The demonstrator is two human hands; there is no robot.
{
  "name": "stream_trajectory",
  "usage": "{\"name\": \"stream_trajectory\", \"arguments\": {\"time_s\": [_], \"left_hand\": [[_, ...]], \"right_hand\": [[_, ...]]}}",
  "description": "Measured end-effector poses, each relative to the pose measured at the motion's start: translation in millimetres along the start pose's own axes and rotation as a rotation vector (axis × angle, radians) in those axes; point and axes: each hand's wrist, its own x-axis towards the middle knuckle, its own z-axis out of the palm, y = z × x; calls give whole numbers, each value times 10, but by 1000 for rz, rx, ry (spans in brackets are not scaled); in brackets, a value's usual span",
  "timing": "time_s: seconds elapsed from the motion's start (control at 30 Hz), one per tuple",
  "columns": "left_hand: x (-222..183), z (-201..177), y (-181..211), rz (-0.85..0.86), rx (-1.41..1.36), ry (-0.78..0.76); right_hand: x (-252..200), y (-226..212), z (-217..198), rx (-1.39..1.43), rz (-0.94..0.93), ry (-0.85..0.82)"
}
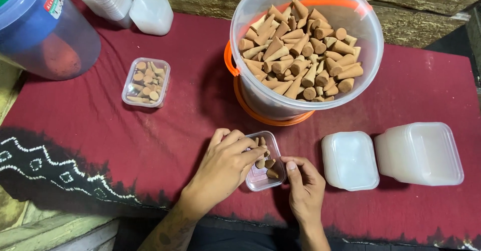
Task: The person is transferring incense cones from a large orange bucket into smaller plastic containers, one by one.
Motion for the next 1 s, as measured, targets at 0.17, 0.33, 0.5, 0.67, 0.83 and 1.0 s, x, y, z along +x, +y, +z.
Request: {"name": "stream_trajectory", "arguments": {"time_s": [0.17, 0.33, 0.5, 0.67, 0.83, 1.0], "left_hand": [[-2, 16, -22, -8, -21, -19], [-10, -26, -1, 2, -19, -7], [0, -44, 20, -19, -28, -12], [-24, -57, 64, -12, -22, -60], [-62, -64, 64, -8, -40, -51], [-70, -62, 63, 29, -84, -33]], "right_hand": [[1, 11, 3, 10, 14, 2], [8, 32, 9, 35, -26, -1], [24, 7, 12, 13, -18, -6], [12, 53, -7, -33, -30, 1], [10, 64, 1, -30, -9, 3], [9, 27, 6, -1, 26, 6]]}}
